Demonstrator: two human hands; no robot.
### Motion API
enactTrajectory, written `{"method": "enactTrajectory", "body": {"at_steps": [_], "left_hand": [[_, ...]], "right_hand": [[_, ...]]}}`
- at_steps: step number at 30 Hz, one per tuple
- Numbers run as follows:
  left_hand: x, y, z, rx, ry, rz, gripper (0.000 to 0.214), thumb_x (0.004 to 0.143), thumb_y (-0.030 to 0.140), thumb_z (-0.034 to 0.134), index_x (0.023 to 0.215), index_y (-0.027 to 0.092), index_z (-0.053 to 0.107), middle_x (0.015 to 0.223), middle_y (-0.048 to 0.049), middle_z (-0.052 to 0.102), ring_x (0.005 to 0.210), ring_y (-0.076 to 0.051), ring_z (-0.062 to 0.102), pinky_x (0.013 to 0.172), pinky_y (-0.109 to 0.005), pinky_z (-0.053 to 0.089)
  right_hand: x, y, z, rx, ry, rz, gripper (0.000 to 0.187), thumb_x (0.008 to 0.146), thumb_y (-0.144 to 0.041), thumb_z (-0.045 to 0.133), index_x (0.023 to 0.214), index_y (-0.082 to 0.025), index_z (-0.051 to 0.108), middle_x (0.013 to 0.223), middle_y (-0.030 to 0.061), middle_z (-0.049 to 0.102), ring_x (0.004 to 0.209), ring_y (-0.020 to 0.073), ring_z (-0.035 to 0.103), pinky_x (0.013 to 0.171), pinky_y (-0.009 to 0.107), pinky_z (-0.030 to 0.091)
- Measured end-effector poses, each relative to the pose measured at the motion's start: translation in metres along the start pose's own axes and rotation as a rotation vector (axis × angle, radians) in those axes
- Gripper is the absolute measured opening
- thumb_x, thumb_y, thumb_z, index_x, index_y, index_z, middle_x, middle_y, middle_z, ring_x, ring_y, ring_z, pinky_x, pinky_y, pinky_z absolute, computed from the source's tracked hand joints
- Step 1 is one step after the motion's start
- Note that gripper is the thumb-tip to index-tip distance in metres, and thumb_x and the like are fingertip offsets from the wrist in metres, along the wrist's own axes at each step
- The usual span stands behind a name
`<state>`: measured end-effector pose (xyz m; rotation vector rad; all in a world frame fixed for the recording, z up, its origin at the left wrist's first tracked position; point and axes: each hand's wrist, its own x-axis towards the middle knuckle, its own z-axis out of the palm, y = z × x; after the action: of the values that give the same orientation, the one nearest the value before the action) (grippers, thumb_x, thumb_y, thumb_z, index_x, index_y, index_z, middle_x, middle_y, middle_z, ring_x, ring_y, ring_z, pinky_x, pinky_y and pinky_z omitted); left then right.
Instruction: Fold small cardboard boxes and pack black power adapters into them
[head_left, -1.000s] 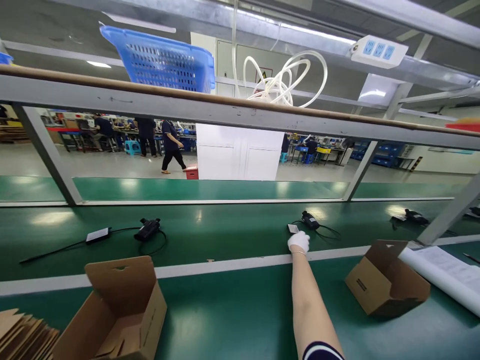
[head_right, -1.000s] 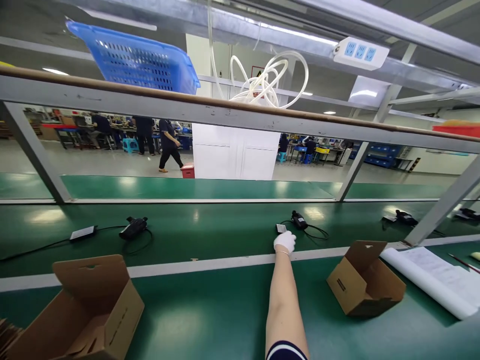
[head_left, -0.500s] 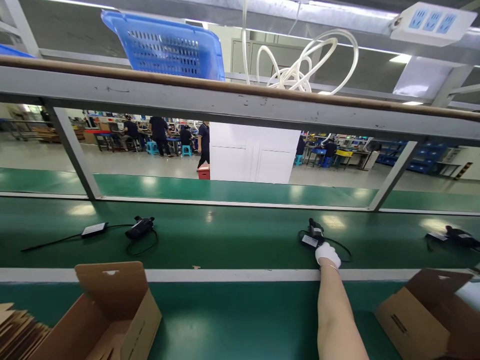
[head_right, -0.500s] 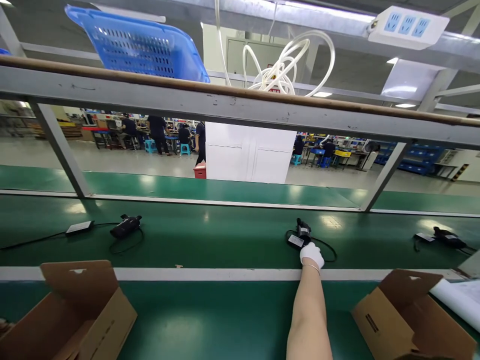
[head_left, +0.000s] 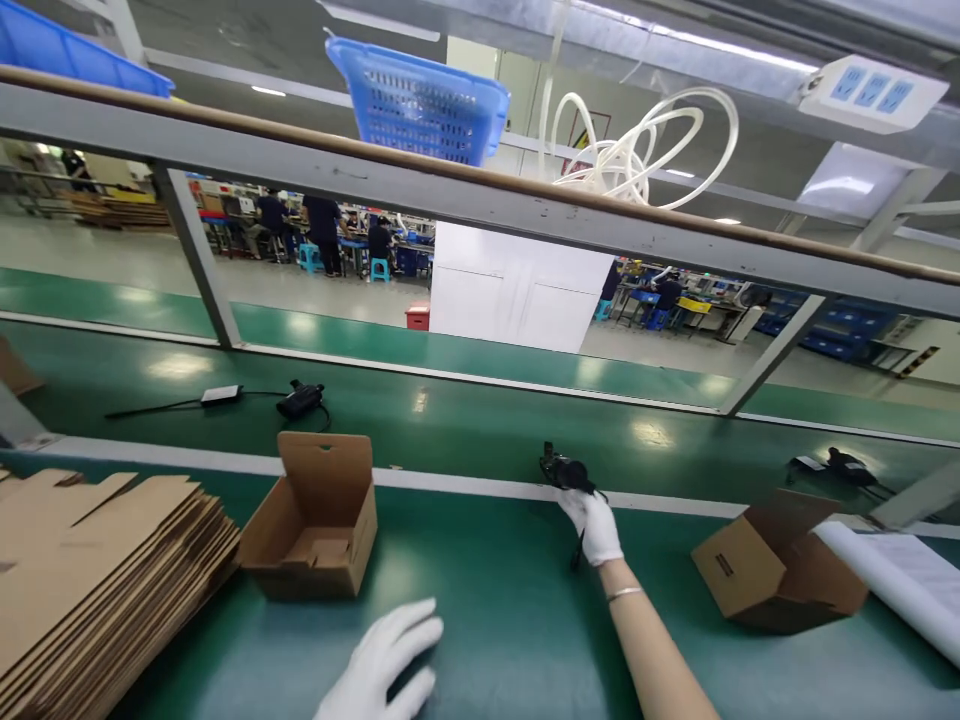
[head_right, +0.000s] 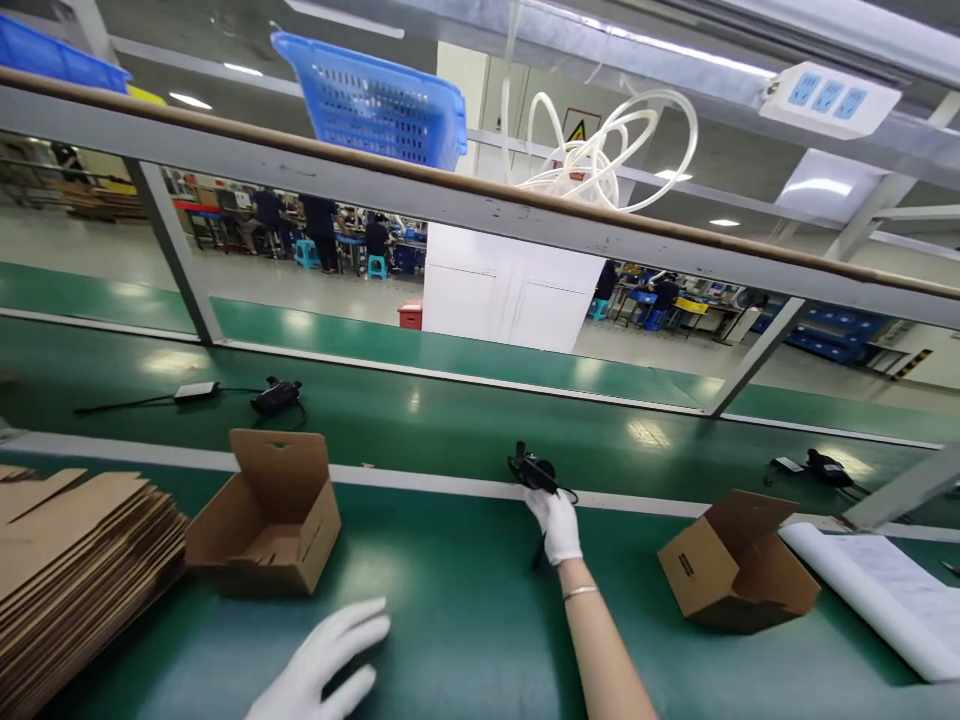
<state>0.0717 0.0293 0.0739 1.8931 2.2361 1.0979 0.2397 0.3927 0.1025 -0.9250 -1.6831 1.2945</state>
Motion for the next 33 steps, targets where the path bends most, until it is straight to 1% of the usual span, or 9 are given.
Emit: {"method": "enactTrajectory", "body": {"at_steps": [5,8,12,16,19,21,25,28,33], "left_hand": [[0.079,0.033,-0.019,-0.685,0.114,-0.379,0.036,0.085,0.041,0.062,0.118,0.027,0.067,0.137,-0.0045,0.059,0.131,-0.024,0.050,0.118,-0.043,0.032],[0.106,0.036,-0.015,-1.188,0.133,-0.620,0.039,0.073,0.047,0.076,0.096,0.017,0.070,0.104,-0.0084,0.071,0.105,-0.025,0.065,0.105,-0.041,0.045],[0.100,0.029,0.003,-1.424,0.170,-0.710,0.046,0.066,0.053,0.082,0.080,0.015,0.059,0.076,-0.0022,0.065,0.077,-0.017,0.065,0.082,-0.033,0.052],[0.088,0.032,0.009,-1.687,0.121,-0.661,0.058,0.059,0.060,0.084,0.086,0.014,0.062,0.090,-0.0091,0.068,0.089,-0.021,0.065,0.094,-0.039,0.048],[0.090,0.039,0.001,-1.853,0.007,-0.597,0.080,0.052,0.072,0.080,0.105,0.014,0.067,0.115,-0.0164,0.065,0.110,-0.030,0.061,0.107,-0.047,0.039],[0.093,0.044,-0.007,-1.941,0.004,-0.543,0.083,0.052,0.072,0.079,0.114,0.019,0.067,0.124,-0.0128,0.063,0.121,-0.030,0.055,0.112,-0.045,0.034],[0.095,0.054,-0.020,-1.984,0.191,-0.425,0.057,0.060,0.048,0.088,0.106,0.019,0.070,0.112,-0.0080,0.069,0.121,-0.027,0.055,0.115,-0.041,0.031],[0.092,0.061,-0.032,-1.880,0.314,-0.440,0.045,0.058,0.034,0.091,0.093,0.015,0.071,0.096,-0.0073,0.071,0.105,-0.027,0.064,0.110,-0.044,0.039],[0.080,0.053,-0.067,-1.499,0.469,-0.429,0.047,0.054,0.027,0.091,0.091,0.015,0.064,0.088,-0.0027,0.066,0.085,-0.022,0.067,0.089,-0.041,0.052]], "right_hand": [[-0.092,-0.009,0.048,0.415,-0.233,-0.030,0.064,0.058,-0.054,0.081,0.111,-0.022,0.064,0.114,0.0098,0.070,0.116,0.0335,0.061,0.103,0.048,0.047],[-0.125,-0.026,0.075,0.557,-0.383,0.012,0.064,0.059,-0.045,0.085,0.115,-0.024,0.064,0.116,0.0076,0.069,0.122,0.0324,0.057,0.111,0.049,0.039],[-0.151,-0.043,0.108,0.689,-0.430,0.019,0.064,0.065,-0.040,0.083,0.124,-0.027,0.061,0.127,0.0065,0.065,0.130,0.0295,0.050,0.116,0.050,0.031],[-0.160,-0.051,0.122,0.698,-0.450,-0.086,0.074,0.072,-0.047,0.079,0.138,-0.031,0.050,0.143,0.0055,0.052,0.138,0.0271,0.042,0.117,0.047,0.030],[-0.156,-0.062,0.120,0.499,-0.549,-0.231,0.068,0.088,-0.056,0.059,0.147,-0.029,0.040,0.150,0.0063,0.045,0.141,0.0257,0.036,0.118,0.046,0.028],[-0.151,-0.071,0.117,0.211,-0.578,-0.372,0.057,0.094,-0.054,0.046,0.144,-0.027,0.045,0.153,0.0065,0.041,0.142,0.0257,0.035,0.118,0.045,0.028],[-0.150,-0.089,0.118,-0.457,-0.413,-0.567,0.037,0.096,-0.040,0.044,0.121,-0.022,0.065,0.154,0.0100,0.037,0.130,0.0281,0.051,0.106,0.041,0.045],[-0.154,-0.102,0.116,-0.834,-0.383,-0.590,0.021,0.092,-0.032,0.053,0.104,-0.023,0.068,0.142,0.0085,0.052,0.102,0.0241,0.068,0.077,0.033,0.057],[-0.144,-0.133,0.073,-1.197,-0.421,-0.637,0.014,0.089,-0.027,0.056,0.078,-0.024,0.065,0.096,0.0046,0.072,0.062,0.0187,0.065,0.047,0.027,0.043]]}}
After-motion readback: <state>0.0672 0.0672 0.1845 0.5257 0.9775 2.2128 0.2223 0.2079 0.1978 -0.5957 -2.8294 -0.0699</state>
